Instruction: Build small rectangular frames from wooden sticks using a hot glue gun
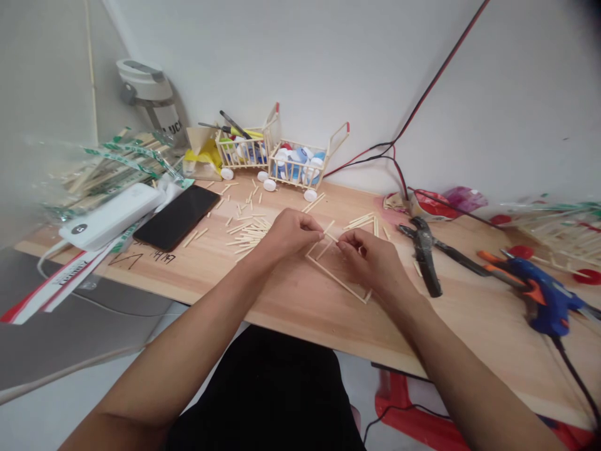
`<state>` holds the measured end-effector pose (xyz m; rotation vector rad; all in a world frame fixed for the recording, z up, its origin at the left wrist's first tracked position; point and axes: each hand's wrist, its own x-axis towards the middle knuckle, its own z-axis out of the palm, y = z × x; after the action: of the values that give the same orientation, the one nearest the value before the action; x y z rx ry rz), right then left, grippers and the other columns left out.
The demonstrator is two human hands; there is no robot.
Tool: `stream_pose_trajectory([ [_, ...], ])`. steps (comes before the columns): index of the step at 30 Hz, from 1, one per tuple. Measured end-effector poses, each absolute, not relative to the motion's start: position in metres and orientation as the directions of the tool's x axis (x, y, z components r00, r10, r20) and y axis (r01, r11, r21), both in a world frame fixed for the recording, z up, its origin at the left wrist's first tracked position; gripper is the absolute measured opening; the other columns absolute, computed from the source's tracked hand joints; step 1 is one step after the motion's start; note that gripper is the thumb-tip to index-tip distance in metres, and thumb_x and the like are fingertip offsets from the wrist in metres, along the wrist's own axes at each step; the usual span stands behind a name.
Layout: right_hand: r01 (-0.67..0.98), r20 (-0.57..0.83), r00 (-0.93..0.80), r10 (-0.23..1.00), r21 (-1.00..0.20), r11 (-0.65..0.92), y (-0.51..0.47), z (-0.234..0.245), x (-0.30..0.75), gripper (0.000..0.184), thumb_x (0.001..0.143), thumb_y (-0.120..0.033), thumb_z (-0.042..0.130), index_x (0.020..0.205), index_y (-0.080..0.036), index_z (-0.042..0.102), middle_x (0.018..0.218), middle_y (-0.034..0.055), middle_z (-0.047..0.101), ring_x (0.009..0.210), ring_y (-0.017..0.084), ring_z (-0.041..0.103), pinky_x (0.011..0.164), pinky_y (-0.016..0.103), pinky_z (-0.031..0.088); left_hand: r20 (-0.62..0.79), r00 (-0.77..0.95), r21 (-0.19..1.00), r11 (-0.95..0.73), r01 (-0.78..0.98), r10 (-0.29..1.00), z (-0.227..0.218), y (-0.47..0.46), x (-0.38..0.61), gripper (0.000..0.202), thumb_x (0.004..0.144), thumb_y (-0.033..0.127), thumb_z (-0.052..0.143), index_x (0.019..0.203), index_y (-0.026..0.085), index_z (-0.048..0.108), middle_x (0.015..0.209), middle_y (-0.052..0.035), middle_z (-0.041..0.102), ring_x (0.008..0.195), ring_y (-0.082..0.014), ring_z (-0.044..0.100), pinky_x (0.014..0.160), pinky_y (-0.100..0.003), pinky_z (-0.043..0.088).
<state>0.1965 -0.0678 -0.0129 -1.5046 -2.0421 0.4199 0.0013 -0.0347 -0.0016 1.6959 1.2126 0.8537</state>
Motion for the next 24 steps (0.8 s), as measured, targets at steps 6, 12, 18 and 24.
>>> stream_pose_trajectory([
  [6, 0.76, 0.252, -0.208, 0.945, -0.566, 0.319, -0.0682, -0.0109, 0.1958, 0.015, 0.085, -0.028, 0.052, 0.084, -0.02, 0.064, 0.071, -0.0002, 0.064, 0.06, 0.013, 0.05, 0.058, 0.024, 0.034, 0.023, 0.27, 0.911, -0.131, 0.39, 0.963, 0.0006, -0.0353, 0.0025, 0.014, 0.07, 0.017, 0.064, 0.077, 0.01, 0.074, 0.057, 0.0004, 0.063, 0.052, -0.0074, 0.052, 0.056, -0.02, 0.043],
  [12, 0.76, 0.273, -0.213, 0.938, -0.557, 0.335, -0.0669, -0.0124, 0.197, 0.013, 0.084, -0.027, 0.054, 0.083, -0.019, 0.065, 0.07, 0.0001, 0.064, 0.059, 0.013, 0.05, 0.057, 0.024, 0.034, 0.043, 0.292, 0.911, -0.157, 0.381, 0.956, 0.0014, -0.0362, 0.0013, 0.014, 0.071, 0.021, 0.064, 0.075, 0.01, 0.073, 0.057, 0.0006, 0.062, 0.052, -0.0076, 0.05, 0.054, -0.02, 0.04],
  [18, 0.762, 0.302, -0.194, 0.933, -0.553, 0.337, -0.0646, -0.0159, 0.1997, 0.013, 0.083, -0.027, 0.055, 0.082, -0.019, 0.064, 0.067, 0.0, 0.064, 0.056, 0.012, 0.049, 0.056, 0.024, 0.034, 0.21, 0.207, 0.9, -0.271, 0.342, 0.956, 0.0051, -0.0393, 0.004, 0.014, 0.073, 0.024, 0.065, 0.077, 0.011, 0.07, 0.072, -0.002, 0.069, 0.065, -0.0102, 0.057, 0.063, -0.021, 0.043],
  [24, 0.772, 0.289, -0.173, 0.942, -0.554, 0.311, -0.0631, -0.0168, 0.2012, 0.014, 0.083, -0.027, 0.055, 0.083, -0.019, 0.066, 0.069, 0.0006, 0.065, 0.057, 0.012, 0.05, 0.056, 0.024, 0.035, 0.182, 0.228, 0.859, -0.268, 0.437, 0.956, 0.0011, -0.0372, 0.0021, 0.019, 0.077, 0.026, 0.059, 0.086, 0.013, 0.069, 0.076, -0.0037, 0.07, 0.07, -0.0126, 0.061, 0.066, -0.023, 0.044],
])
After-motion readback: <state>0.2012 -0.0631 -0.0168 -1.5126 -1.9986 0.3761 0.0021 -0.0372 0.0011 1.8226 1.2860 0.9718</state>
